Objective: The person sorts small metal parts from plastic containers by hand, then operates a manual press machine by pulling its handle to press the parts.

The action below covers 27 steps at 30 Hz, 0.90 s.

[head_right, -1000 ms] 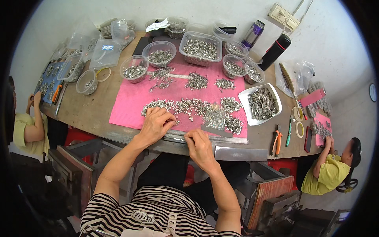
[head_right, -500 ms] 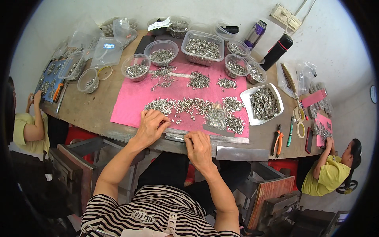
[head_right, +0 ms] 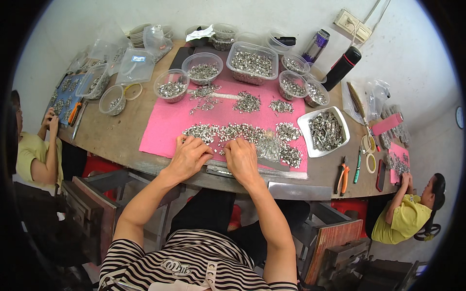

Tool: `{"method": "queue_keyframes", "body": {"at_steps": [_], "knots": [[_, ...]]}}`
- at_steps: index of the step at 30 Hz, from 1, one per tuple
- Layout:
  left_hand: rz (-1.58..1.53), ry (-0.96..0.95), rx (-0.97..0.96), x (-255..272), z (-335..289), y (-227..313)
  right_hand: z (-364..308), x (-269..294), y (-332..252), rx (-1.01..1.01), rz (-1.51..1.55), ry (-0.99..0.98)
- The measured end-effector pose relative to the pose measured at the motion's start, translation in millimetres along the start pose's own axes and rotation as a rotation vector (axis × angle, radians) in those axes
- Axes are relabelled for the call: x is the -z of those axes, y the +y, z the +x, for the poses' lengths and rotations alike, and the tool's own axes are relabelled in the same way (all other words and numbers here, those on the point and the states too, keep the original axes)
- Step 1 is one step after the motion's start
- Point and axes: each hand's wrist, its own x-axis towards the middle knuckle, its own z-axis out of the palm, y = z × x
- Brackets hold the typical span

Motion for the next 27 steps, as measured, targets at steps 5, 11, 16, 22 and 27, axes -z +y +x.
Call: {"method": "queue_keyframes", "body": {"at_steps": [5,11,16,22,27], "knots": [[0.000,-0.026,-0.007,5.2,-0.8,-2.5,-8.6,25.2,0.2,-0.116,0.122,-0.087],[-0.296,-0.055,0.016,-0.1,3.3,22.6,-20.9,28.2,8.1,-0.073,0.039,0.006],[-0.505,0.007,0.009,-17.3,-5.0,51.3,-19.6,23.7,9.5,-0.056,-0.007,-0.028],[-0.399,0.058,-0.049,-28.4,-8.5,57.1,-24.7,27.6,12.0,-0.101,0.022,-0.041],[-0.341,0.065,-0.081,-28.3,-8.2,57.4,-24.0,28.4,11.7,-0.067,0.040,0.004]]}}
